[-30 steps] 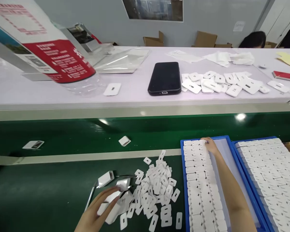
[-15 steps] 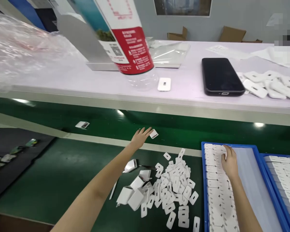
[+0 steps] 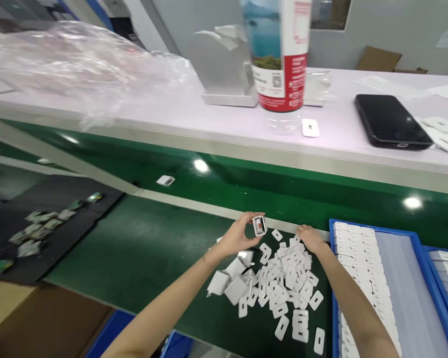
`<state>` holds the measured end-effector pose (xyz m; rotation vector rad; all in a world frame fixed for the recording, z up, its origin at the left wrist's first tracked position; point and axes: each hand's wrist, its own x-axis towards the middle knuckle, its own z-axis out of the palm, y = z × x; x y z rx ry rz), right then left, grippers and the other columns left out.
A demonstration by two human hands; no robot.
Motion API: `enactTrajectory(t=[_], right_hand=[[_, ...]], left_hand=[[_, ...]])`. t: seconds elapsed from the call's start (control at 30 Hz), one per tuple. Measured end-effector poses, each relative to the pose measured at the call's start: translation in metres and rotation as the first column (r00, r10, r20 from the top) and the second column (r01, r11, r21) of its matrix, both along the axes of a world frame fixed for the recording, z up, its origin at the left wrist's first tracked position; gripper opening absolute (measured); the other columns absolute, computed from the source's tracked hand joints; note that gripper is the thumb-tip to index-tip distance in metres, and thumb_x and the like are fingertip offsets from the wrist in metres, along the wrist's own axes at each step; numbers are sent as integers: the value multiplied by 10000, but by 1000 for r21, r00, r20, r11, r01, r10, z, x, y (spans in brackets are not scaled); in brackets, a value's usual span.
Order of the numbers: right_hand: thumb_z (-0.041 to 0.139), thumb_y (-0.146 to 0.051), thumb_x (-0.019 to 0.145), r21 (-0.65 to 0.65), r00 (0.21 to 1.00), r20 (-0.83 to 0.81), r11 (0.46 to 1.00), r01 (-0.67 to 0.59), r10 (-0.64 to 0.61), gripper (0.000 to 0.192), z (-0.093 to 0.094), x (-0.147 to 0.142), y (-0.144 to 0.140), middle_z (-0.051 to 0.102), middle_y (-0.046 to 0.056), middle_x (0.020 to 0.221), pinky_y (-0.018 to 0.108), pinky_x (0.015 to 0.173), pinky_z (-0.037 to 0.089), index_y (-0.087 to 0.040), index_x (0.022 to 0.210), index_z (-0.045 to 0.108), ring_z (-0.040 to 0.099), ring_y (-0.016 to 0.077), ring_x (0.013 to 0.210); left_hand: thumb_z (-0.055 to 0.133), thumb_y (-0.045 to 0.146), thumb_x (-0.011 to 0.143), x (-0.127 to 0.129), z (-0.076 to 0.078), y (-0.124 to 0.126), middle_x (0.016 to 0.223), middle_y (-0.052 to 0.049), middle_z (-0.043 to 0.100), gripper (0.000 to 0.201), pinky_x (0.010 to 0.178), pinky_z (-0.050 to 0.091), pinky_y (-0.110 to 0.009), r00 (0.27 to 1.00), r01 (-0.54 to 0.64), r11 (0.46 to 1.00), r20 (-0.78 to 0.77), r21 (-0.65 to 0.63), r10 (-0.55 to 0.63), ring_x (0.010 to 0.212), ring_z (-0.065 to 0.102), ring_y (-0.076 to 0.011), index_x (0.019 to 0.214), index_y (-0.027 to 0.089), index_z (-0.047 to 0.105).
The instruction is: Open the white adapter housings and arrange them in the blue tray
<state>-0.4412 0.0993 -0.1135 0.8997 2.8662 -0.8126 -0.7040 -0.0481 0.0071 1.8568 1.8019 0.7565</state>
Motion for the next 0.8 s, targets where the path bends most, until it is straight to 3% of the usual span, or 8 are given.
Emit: enactTrajectory(t=[0.1,0.2,0.37,0.47,0.6,0.8], right_hand=[[608,-345,961,-37,999,-7,998,49,-50,279,1,8,-6,617,91,1274,478,984,511,-183,1186,628,612,234,1134],[602,-353,964,-103,987,-32,983,153,-157,269,6,24,-15,622,92,1252,450,949,530,-186,1172,629,623,217,1089],[612,-367,957,-280,888,-143,879,387,-437,250,28,52,-34,651,63,1136,380,841,562,-177,1116,637,648,191,971],[588,-411,965,-448,755,-257,767,461,-604,294,46,61,-62,664,51,1017,351,759,565,-153,1099,629,647,157,839],[588,-544,901,-685,515,-397,618,385,-760,462,73,63,-123,659,36,887,324,673,545,-204,1210,635,618,160,727],[688,-480,850,-821,228,-441,492,288,-868,482,132,71,-211,620,6,815,293,619,515,-287,1288,635,528,125,625]], left_hand=[[672,235,807,26,28,-56,1353,-129,580,588,1017,520,-403,988,-35,988,152,153,12,1258,586,-258,1328,236,398],[685,196,782,49,49,-92,1304,-130,626,585,983,528,-447,946,-83,928,323,362,-41,1203,613,-278,1309,249,436],[715,162,769,84,74,-132,1271,-118,642,614,1025,511,-492,860,-172,864,500,474,-103,1223,607,-287,1311,264,446],[733,164,779,103,87,-147,1267,-124,641,620,1009,527,-477,821,-216,819,554,531,-142,1195,636,-278,1312,257,432],[754,165,779,121,96,-150,1227,-116,664,609,971,541,-448,866,-235,782,490,577,-102,1154,657,-261,1299,250,447],[744,157,779,140,93,-144,1187,-106,685,562,945,555,-438,914,-232,811,405,537,-6,1138,667,-254,1259,233,462]])
